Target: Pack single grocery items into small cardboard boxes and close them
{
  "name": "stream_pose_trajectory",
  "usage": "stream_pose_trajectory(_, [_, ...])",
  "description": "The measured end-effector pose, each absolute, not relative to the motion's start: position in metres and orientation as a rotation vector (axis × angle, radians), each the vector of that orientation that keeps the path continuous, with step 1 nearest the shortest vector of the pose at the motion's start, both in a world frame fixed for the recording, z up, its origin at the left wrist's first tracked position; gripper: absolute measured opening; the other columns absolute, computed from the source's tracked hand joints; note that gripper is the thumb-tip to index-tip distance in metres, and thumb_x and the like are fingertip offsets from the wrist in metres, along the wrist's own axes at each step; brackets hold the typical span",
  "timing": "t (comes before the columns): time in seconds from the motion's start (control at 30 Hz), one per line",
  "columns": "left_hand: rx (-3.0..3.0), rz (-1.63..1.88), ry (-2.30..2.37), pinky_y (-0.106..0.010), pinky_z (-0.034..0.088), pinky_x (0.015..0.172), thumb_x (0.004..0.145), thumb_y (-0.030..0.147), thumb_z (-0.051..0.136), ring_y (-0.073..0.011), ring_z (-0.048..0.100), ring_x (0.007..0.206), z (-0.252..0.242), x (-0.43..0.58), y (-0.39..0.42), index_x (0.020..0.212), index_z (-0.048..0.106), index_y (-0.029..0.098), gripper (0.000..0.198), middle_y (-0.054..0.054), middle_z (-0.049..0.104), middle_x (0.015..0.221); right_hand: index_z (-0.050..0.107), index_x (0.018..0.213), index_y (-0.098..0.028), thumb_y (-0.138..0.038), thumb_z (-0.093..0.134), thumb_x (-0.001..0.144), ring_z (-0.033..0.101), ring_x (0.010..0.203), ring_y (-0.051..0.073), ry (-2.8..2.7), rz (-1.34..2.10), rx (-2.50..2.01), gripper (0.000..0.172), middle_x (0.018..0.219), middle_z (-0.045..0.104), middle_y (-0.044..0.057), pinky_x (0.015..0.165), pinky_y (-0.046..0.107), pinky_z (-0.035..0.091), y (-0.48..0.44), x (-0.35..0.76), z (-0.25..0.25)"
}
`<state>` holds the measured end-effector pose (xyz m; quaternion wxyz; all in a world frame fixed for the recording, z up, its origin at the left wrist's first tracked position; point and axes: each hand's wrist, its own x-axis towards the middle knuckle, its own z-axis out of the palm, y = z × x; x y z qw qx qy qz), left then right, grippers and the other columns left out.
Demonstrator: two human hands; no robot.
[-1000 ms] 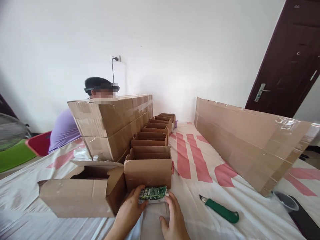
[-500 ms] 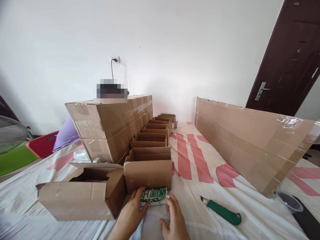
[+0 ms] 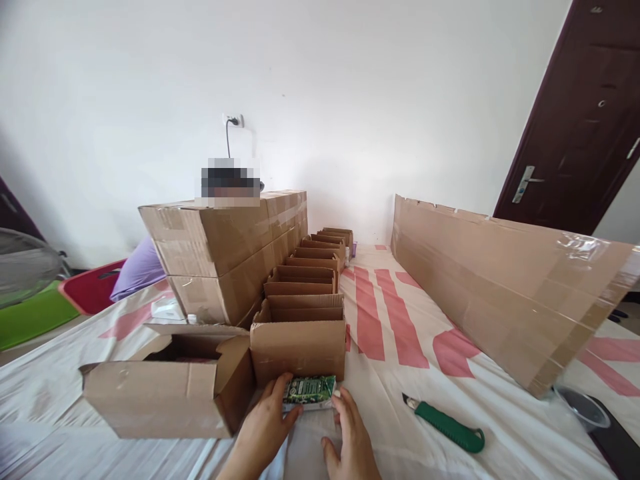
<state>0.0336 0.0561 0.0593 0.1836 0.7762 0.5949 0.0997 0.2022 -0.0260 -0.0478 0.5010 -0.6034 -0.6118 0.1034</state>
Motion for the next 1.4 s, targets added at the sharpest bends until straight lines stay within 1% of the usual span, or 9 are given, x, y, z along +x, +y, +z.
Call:
stream_pose_trajectory(0.17, [2.199,0.291,1.664,-0.027,0.042,0.094,0.086,0.021,0.054,-0.0233,0.057,0.121,0.057,0.033,0.055,0.138,0.041,0.017,0.054,-0.013,0.051,0.140,0.050,0.135,-0.024,-0.007,0.054,0.070,0.064,0.109,0.025,-1.489,0.264,-1.454,0.068,0.146,0.047,0.011,0.088,0.035,0.058,-0.026,0.203,-0.047])
stream_pose_trajectory(0.37, [2.202,0.289,1.663,-0.026,0.042,0.094,0.086,0.020,0.054,-0.0235,0.056,0.122,0.057,0.034,0.055,0.139,0.040,0.015,0.055,-0.014,0.051,0.140,0.048,0.137,-0.022,-0.005,0.055,0.070,0.060,0.118,0.027,-1.535,0.294,-1.426,0.069,0.147,0.046,0.012,0.090,0.034,0.057,-0.027,0.209,-0.044])
stream_pose_trajectory(0.83, [2.160,0.303,1.657,-0.028,0.043,0.092,0.085,0.015,0.054,-0.0246,0.058,0.119,0.059,0.033,0.056,0.138,0.041,0.015,0.055,-0.015,0.051,0.140,0.044,0.138,-0.023,-0.007,0.052,0.071,0.062,0.111,0.025,-1.512,0.279,-1.450,0.069,0.148,0.043,0.011,0.088,0.034,0.056,-0.024,0.205,-0.055])
stream_pose_trajectory(0.93, [2.154,0.329,1.650,-0.028,0.043,0.091,0.085,0.015,0.055,-0.0247,0.059,0.118,0.057,0.032,0.058,0.137,0.042,0.015,0.054,-0.014,0.051,0.140,0.044,0.135,-0.024,-0.008,0.053,0.071,0.064,0.103,0.022,-1.519,0.339,-1.473,0.067,0.146,0.043,0.011,0.087,0.034,0.056,-0.025,0.207,-0.043])
stream_pose_trajectory(1.03, [2.147,0.373,1.636,-0.028,0.043,0.091,0.084,0.015,0.055,-0.0245,0.059,0.118,0.054,0.031,0.059,0.136,0.043,0.015,0.054,-0.014,0.052,0.138,0.040,0.135,-0.024,-0.010,0.056,0.070,0.065,0.092,0.019,-1.529,0.468,-1.551,0.068,0.139,0.049,0.010,0.082,0.032,0.056,-0.023,0.208,-0.020])
stream_pose_trajectory(1.1, [2.143,0.408,1.626,-0.029,0.043,0.092,0.083,0.014,0.056,-0.0247,0.058,0.118,0.051,0.031,0.060,0.135,0.044,0.015,0.053,-0.014,0.053,0.137,0.040,0.134,-0.023,-0.012,0.059,0.068,0.063,0.100,0.021,-1.551,0.506,-1.607,0.069,0.134,0.052,0.010,0.087,0.035,0.054,-0.019,0.207,-0.003])
stream_pose_trajectory(1.2, [2.135,0.469,1.607,-0.031,0.043,0.093,0.082,0.014,0.057,-0.0254,0.058,0.117,0.047,0.029,0.061,0.132,0.045,0.015,0.052,-0.013,0.055,0.134,0.047,0.128,-0.022,-0.012,0.066,0.064,0.053,0.119,0.028,-1.631,0.431,-1.662,0.068,0.128,0.055,0.010,0.103,0.042,0.044,-0.010,0.206,0.017])
stream_pose_trajectory(1.27, [2.129,0.513,1.592,-0.032,0.043,0.095,0.081,0.014,0.058,-0.0259,0.058,0.117,0.043,0.028,0.063,0.131,0.047,0.015,0.051,-0.013,0.056,0.132,0.050,0.126,-0.021,-0.012,0.069,0.063,0.052,0.120,0.030,-1.680,0.378,-1.686,0.066,0.122,0.057,0.010,0.106,0.044,0.041,-0.001,0.206,0.024])
stream_pose_trajectory(1.4, [2.125,0.605,1.547,-0.034,0.042,0.098,0.079,0.013,0.058,-0.0260,0.057,0.118,0.033,0.026,0.070,0.128,0.049,0.016,0.050,-0.013,0.057,0.130,0.050,0.127,-0.020,-0.011,0.064,0.069,0.058,0.110,0.026,-1.741,0.359,-1.725,0.060,0.116,0.056,0.011,0.099,0.039,0.046,0.016,0.207,0.027])
